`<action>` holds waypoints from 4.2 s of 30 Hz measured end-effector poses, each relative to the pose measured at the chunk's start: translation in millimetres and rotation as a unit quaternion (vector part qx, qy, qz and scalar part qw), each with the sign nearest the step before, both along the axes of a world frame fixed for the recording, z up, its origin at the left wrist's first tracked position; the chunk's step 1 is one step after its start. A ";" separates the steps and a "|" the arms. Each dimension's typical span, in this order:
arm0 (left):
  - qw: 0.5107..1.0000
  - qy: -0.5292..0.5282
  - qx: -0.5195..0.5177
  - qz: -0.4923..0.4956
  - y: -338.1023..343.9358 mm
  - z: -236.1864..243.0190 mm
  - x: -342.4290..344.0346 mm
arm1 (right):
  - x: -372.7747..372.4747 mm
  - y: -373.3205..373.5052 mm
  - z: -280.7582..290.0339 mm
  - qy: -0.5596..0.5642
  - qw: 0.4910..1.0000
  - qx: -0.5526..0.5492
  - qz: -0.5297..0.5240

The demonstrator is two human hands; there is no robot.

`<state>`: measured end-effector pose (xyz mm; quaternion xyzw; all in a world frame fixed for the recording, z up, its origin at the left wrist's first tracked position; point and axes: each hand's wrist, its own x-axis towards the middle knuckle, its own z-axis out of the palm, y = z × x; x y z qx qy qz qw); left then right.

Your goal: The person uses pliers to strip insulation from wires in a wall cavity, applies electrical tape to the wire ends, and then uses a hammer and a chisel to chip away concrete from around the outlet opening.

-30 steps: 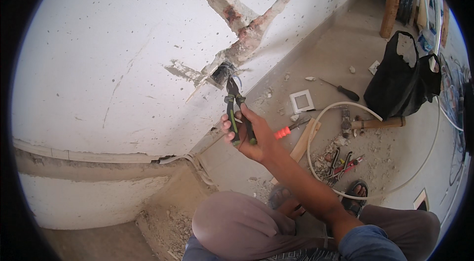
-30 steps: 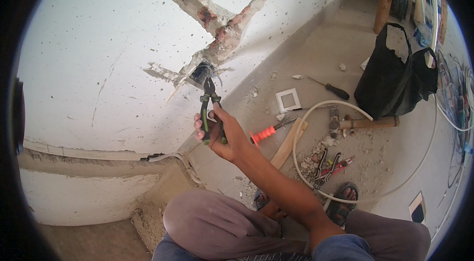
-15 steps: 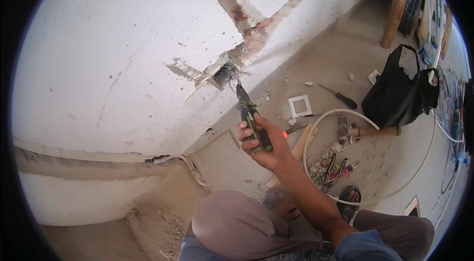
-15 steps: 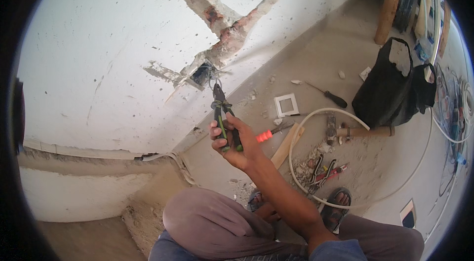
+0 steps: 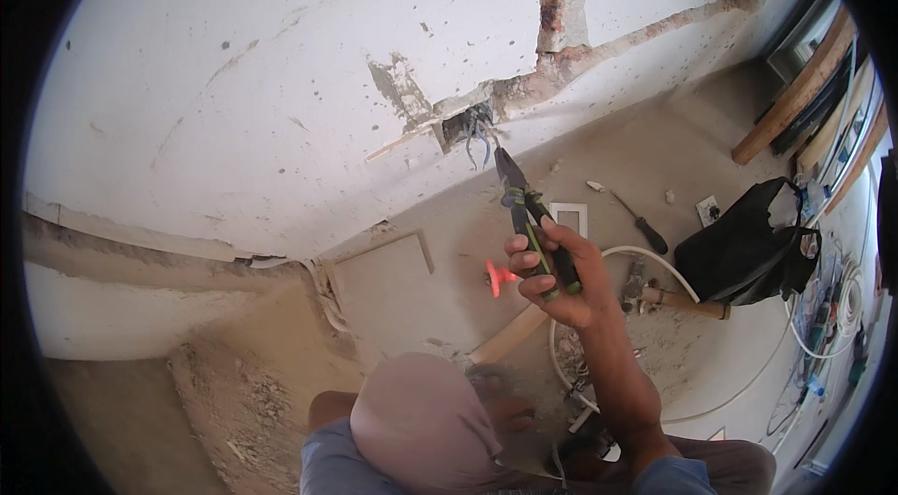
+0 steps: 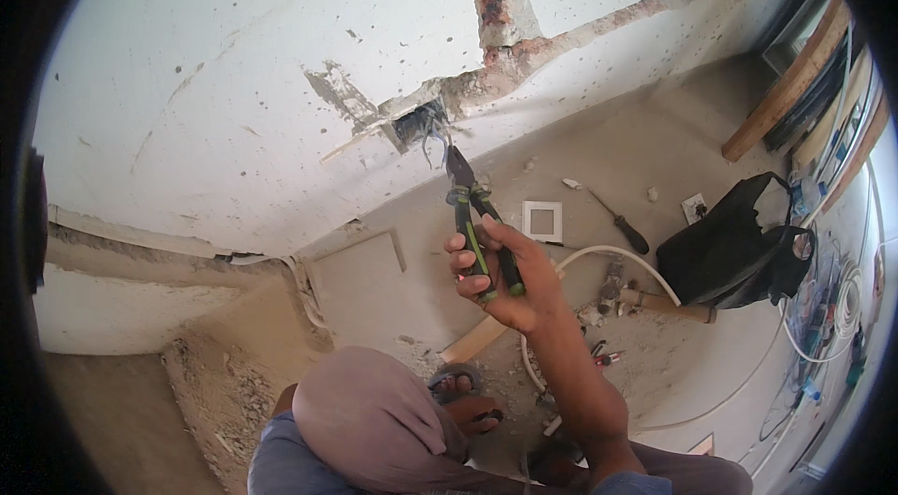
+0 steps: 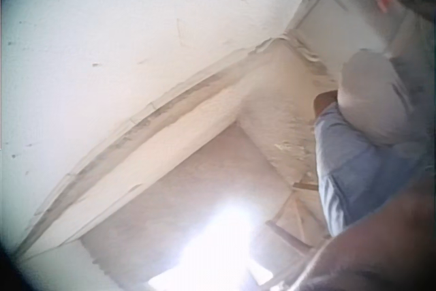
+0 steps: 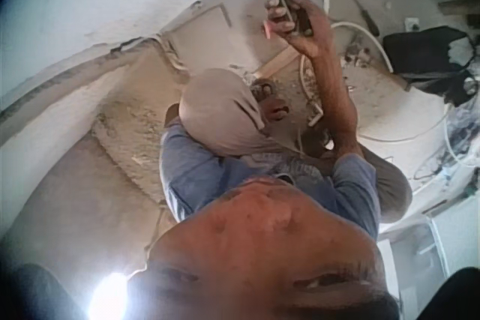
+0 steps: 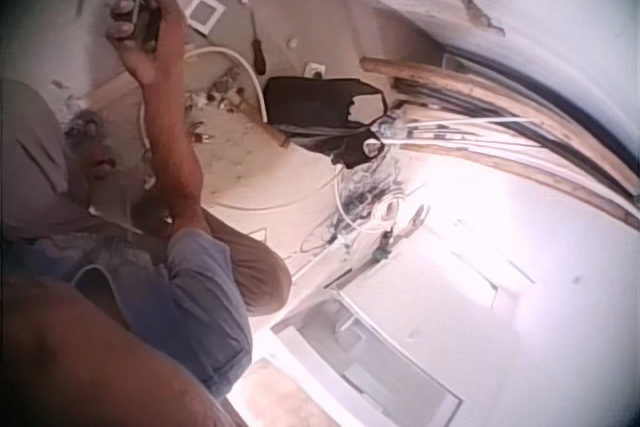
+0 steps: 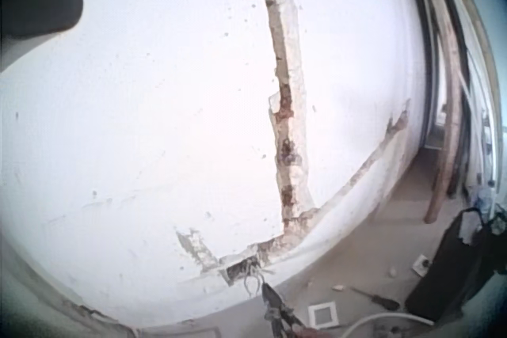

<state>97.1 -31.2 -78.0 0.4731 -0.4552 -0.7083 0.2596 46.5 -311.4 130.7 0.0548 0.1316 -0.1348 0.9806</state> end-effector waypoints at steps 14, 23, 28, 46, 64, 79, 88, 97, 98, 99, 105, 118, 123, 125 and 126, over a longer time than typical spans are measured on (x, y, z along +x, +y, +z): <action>1.000 0.013 0.004 -0.006 -16.8 -10.5 -20.4 | -53.1 -35.0 -13.6 0.404 0.360 -0.840 0.039; 1.000 0.010 0.013 0.003 -14.8 -9.0 -21.3 | -20.5 -23.6 23.1 0.439 0.210 -0.873 0.041; 1.000 0.014 0.021 0.005 -9.0 -7.0 -16.7 | -21.6 -18.3 18.8 0.443 0.215 -0.869 0.038; 0.970 0.105 0.200 0.089 -22.7 -14.9 4.3 | -171.9 -49.7 -180.7 0.655 0.229 -0.717 0.067; 0.851 0.021 0.156 0.502 -88.0 19.8 49.8 | -183.6 -65.8 -210.7 0.665 0.143 -0.732 0.025; 0.767 -0.528 -0.285 0.229 -82.1 -17.3 95.1 | -70.7 -49.7 -56.3 0.362 0.710 -0.599 -0.077; 0.771 -0.536 -0.228 0.258 -69.5 -21.7 107.4 | 23.7 -65.5 -42.3 0.361 0.580 -0.720 -0.122; 0.766 -0.541 -0.214 0.274 -62.0 -25.2 118.7 | 17.3 -66.3 -40.8 0.343 0.614 -0.704 -0.103; 0.768 -0.539 -0.208 0.277 -61.9 -25.5 119.0 | 16.7 -64.2 -35.0 0.363 0.627 -0.682 -0.100; 0.770 -0.540 -0.205 0.272 -64.1 -25.2 116.7 | 17.4 -66.2 -39.1 0.362 0.607 -0.699 -0.108; 0.757 -0.555 -0.230 0.257 -66.7 -26.3 115.0 | 17.0 -73.5 -42.2 0.337 0.580 -0.736 -0.095; 0.752 -0.573 -0.235 0.225 -71.6 -25.1 110.7 | 8.0 -77.6 -40.7 0.276 0.620 -0.729 -0.083; 0.748 -0.593 -0.239 0.175 -77.9 -18.9 110.7 | 10.7 -71.0 -41.6 0.327 0.652 -0.666 -0.156; 0.749 -0.598 -0.229 0.168 -76.8 -15.2 112.5 | 8.5 -79.8 -42.3 0.272 0.649 -0.703 -0.096; 0.751 -0.598 -0.230 0.162 -78.7 -15.1 112.2 | 5.1 -84.6 -41.5 0.248 0.645 -0.720 -0.066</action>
